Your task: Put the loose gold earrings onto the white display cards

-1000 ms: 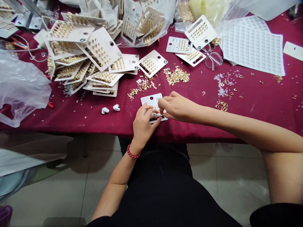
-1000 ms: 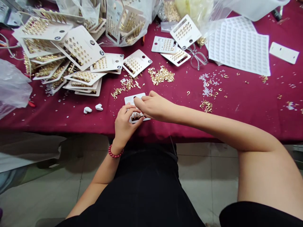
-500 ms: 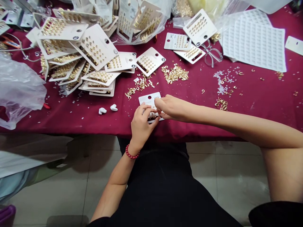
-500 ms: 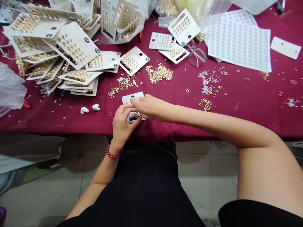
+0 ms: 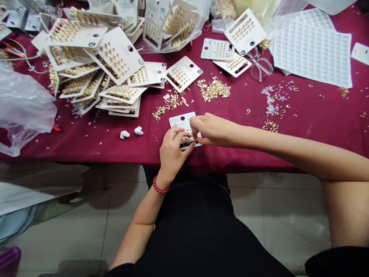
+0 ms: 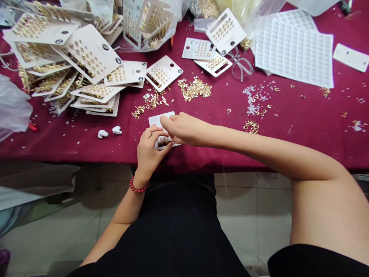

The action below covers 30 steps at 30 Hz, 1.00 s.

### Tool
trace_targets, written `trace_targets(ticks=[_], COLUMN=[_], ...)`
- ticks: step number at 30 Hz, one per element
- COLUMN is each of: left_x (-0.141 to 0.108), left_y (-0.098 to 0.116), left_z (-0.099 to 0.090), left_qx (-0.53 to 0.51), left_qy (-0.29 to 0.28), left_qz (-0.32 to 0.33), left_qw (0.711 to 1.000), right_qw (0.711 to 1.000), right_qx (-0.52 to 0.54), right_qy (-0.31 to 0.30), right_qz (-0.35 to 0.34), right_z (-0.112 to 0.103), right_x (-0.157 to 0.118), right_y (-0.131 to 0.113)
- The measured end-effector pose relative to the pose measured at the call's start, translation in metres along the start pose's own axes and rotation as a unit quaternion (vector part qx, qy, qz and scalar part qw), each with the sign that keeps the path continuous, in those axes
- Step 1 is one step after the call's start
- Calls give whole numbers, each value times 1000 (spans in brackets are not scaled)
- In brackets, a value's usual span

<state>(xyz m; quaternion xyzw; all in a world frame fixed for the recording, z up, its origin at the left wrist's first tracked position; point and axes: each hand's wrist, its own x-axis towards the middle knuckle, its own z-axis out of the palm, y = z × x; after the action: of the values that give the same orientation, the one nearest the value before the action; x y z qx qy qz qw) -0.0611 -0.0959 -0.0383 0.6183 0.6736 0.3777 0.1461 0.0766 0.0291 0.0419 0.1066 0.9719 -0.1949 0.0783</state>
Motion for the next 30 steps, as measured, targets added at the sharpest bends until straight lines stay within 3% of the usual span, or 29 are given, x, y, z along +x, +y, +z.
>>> trace_targets(ticks=[11, 30], left_x=[0, 0], left_y=[-1, 0], left_z=[0, -1], left_qx=[-2, 1], left_qy=[5, -1], left_qz=[12, 5], left_qw=[1000, 1000], right_qw=[999, 999], right_qx=[-25, -45], right_qy=[-20, 11], right_qz=[2, -6], right_z=[-1, 11], right_x=[2, 5], right_y=[1, 4])
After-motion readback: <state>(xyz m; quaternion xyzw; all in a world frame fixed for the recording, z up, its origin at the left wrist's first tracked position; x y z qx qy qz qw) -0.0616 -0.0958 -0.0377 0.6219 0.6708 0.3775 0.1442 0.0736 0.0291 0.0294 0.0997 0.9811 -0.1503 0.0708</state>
